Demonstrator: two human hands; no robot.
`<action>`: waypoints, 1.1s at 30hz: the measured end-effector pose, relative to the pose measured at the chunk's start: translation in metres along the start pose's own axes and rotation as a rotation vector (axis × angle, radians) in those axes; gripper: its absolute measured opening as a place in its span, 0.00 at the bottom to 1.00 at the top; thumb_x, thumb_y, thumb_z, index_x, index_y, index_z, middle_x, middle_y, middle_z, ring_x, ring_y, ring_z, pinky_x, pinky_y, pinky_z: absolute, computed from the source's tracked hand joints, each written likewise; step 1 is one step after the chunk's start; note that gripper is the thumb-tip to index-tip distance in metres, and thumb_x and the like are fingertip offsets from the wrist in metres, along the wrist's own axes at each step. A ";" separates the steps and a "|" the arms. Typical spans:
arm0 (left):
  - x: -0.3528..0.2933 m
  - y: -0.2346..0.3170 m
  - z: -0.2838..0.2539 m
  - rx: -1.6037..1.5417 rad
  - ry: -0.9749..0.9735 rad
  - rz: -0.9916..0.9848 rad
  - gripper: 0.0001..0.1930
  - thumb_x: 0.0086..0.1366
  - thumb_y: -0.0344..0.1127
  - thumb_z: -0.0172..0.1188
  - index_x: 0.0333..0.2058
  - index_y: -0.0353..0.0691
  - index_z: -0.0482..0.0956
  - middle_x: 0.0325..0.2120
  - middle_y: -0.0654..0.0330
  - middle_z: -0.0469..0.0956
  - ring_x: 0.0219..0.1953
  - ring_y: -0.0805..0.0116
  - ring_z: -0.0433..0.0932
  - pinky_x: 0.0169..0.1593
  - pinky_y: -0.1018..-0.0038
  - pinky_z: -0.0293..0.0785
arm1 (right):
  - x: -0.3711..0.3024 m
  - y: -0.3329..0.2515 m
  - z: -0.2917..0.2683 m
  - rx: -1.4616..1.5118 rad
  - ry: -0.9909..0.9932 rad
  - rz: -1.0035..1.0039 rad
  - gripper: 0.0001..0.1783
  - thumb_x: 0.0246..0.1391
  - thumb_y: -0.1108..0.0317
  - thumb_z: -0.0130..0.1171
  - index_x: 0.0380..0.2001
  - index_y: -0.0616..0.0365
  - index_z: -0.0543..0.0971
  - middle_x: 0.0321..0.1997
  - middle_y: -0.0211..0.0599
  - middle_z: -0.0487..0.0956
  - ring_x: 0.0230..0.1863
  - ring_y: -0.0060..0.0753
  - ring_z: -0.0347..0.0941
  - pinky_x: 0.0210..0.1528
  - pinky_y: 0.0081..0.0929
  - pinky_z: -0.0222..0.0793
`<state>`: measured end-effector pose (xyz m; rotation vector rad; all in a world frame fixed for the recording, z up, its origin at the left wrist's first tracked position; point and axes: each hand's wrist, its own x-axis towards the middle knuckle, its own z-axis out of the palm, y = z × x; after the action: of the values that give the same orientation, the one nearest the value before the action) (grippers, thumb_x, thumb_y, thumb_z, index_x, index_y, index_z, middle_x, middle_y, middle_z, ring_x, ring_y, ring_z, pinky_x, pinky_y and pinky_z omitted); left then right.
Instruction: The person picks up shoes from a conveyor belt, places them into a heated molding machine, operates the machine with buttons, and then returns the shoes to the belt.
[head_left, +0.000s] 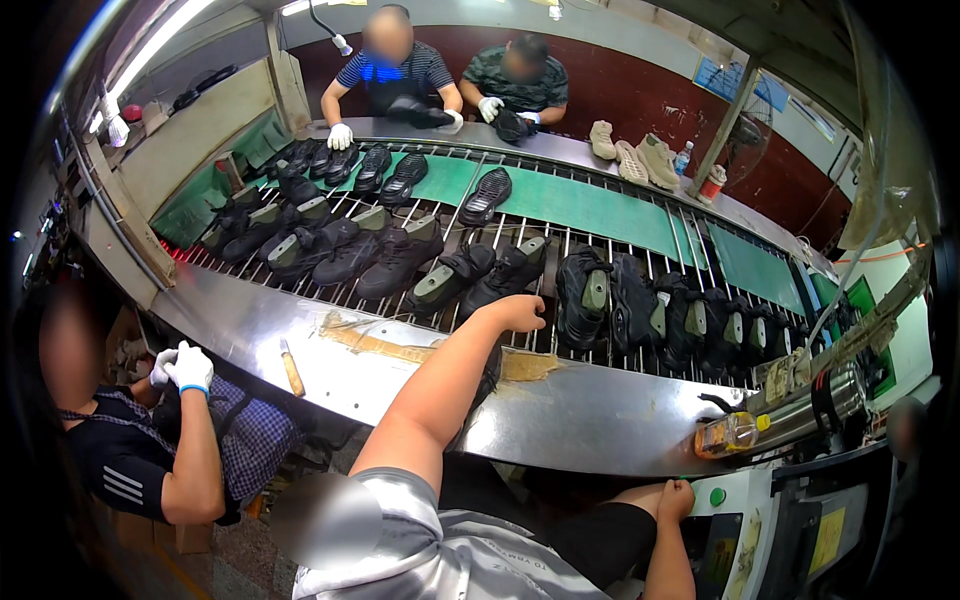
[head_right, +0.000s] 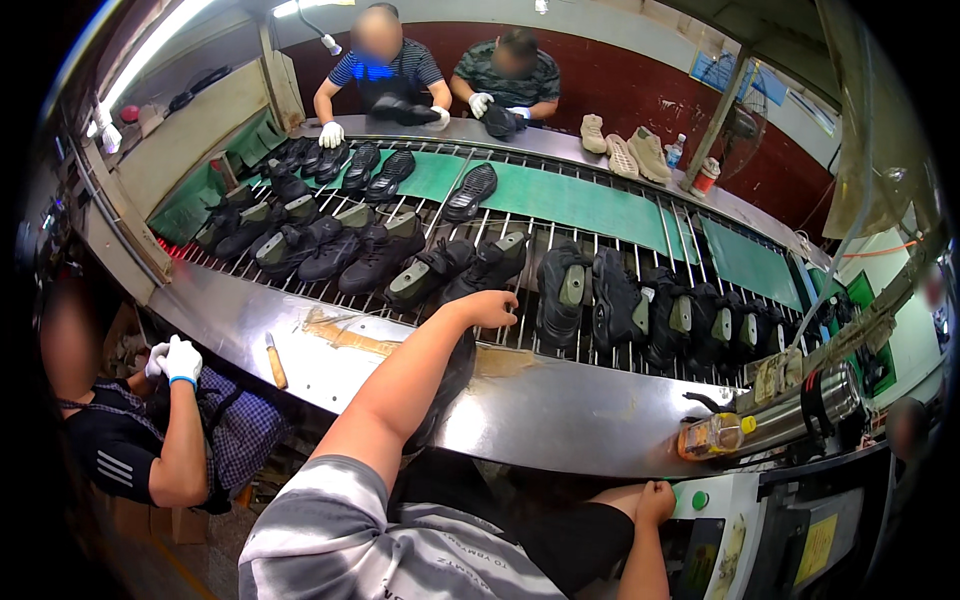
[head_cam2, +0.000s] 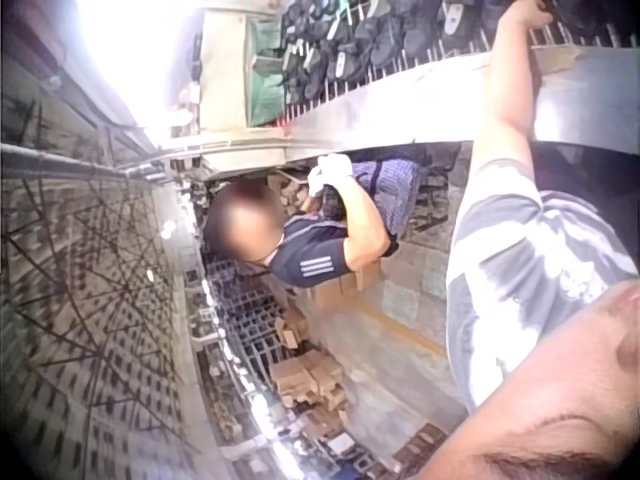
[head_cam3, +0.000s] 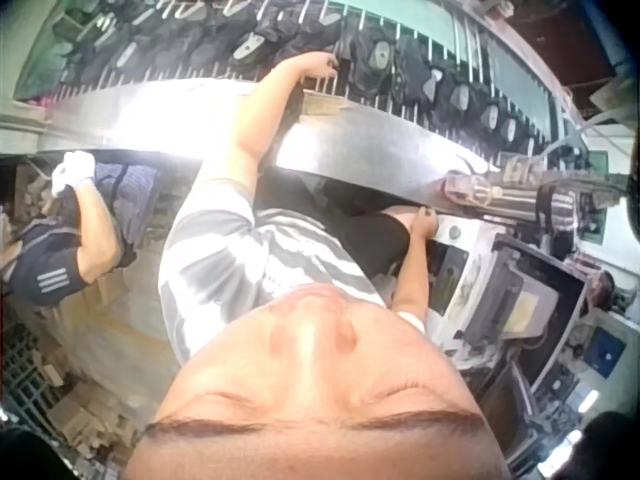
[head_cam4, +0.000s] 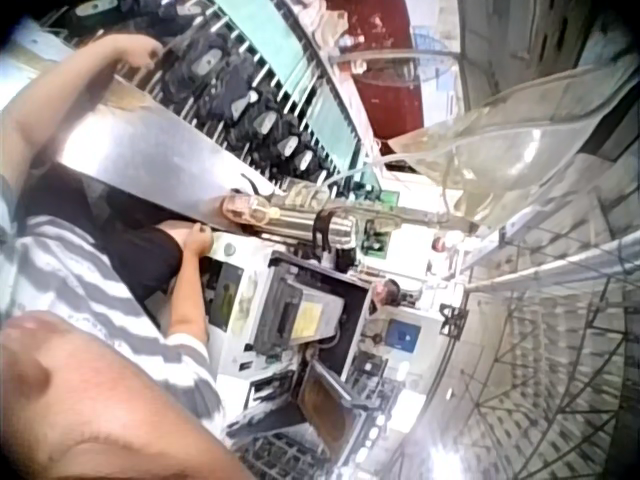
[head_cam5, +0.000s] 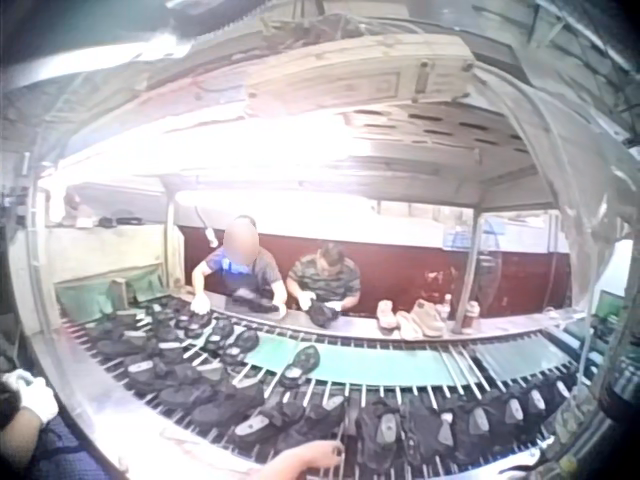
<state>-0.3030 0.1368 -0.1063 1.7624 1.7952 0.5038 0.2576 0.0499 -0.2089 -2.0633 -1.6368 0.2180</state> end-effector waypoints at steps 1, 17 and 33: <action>-0.001 -0.001 -0.001 0.007 -0.001 -0.003 0.27 0.55 0.43 0.63 0.51 0.34 0.75 0.43 0.46 0.80 0.48 0.51 0.78 0.52 0.65 0.73 | 0.000 0.001 0.002 -0.002 0.006 -0.007 0.11 0.46 0.64 0.59 0.21 0.62 0.77 0.22 0.45 0.78 0.24 0.49 0.75 0.30 0.42 0.68; -0.004 -0.005 -0.002 -0.052 -0.012 -0.008 0.25 0.57 0.43 0.63 0.51 0.35 0.75 0.43 0.47 0.80 0.47 0.52 0.78 0.51 0.65 0.73 | -0.007 -0.016 -0.005 -0.045 -0.038 -0.030 0.09 0.44 0.66 0.59 0.20 0.60 0.77 0.21 0.44 0.78 0.23 0.48 0.74 0.28 0.41 0.69; -0.034 0.042 0.069 -0.066 -0.074 0.232 0.10 0.47 0.34 0.58 0.29 0.43 0.83 0.28 0.51 0.82 0.35 0.50 0.81 0.38 0.56 0.76 | -0.059 -0.337 0.165 0.294 -0.218 -1.153 0.02 0.43 0.71 0.57 0.22 0.55 0.79 0.17 0.40 0.73 0.20 0.45 0.72 0.25 0.37 0.67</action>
<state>-0.2280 0.0974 -0.1287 1.9277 1.5158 0.5749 -0.1193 0.0931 -0.2039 -0.6805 -2.4498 0.2467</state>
